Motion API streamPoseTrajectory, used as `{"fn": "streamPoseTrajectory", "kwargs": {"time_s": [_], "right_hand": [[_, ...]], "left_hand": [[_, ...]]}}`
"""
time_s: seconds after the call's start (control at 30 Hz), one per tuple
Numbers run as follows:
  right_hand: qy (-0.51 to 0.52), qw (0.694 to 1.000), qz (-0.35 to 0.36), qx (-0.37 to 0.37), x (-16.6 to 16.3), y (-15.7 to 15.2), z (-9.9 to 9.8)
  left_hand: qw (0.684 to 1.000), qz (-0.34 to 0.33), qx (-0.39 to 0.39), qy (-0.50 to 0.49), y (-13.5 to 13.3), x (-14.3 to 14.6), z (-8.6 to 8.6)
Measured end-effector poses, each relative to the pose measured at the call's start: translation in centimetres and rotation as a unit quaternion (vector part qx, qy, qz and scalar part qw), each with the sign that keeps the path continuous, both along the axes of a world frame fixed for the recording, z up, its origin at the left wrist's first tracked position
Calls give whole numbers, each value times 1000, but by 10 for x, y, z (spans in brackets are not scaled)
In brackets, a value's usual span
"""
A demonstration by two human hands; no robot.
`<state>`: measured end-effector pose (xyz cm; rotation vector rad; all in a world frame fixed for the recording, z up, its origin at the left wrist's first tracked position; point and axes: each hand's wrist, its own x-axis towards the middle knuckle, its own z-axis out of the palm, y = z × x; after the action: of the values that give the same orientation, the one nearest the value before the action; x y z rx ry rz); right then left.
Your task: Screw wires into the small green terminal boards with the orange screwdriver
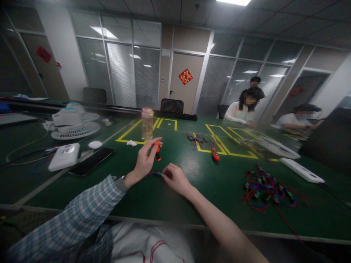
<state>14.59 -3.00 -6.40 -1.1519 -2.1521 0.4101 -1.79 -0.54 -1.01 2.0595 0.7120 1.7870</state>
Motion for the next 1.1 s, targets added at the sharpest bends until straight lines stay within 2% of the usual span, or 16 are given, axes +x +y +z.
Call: {"fn": "streamPoseTrajectory", "kwargs": {"time_s": [0.13,0.3,0.53,0.73,0.93,1.1], "right_hand": [[4,1000,6,4,1,1,-1],[4,1000,3,6,1,2,-3],[1,1000,4,8,0,1,-2],[-2,1000,0,12,2,2,-3],[1,1000,4,12,3,3,-5],[2,1000,3,11,2,2,-3]], "left_hand": [[1000,-27,0,10,-1,0,-1],[997,61,41,28,-1,-1,1],[997,39,53,37,-1,-3,1],[988,107,108,31,-2,-3,1],[995,52,76,46,-2,-3,0],[988,122,94,19,-1,-2,-1]]}}
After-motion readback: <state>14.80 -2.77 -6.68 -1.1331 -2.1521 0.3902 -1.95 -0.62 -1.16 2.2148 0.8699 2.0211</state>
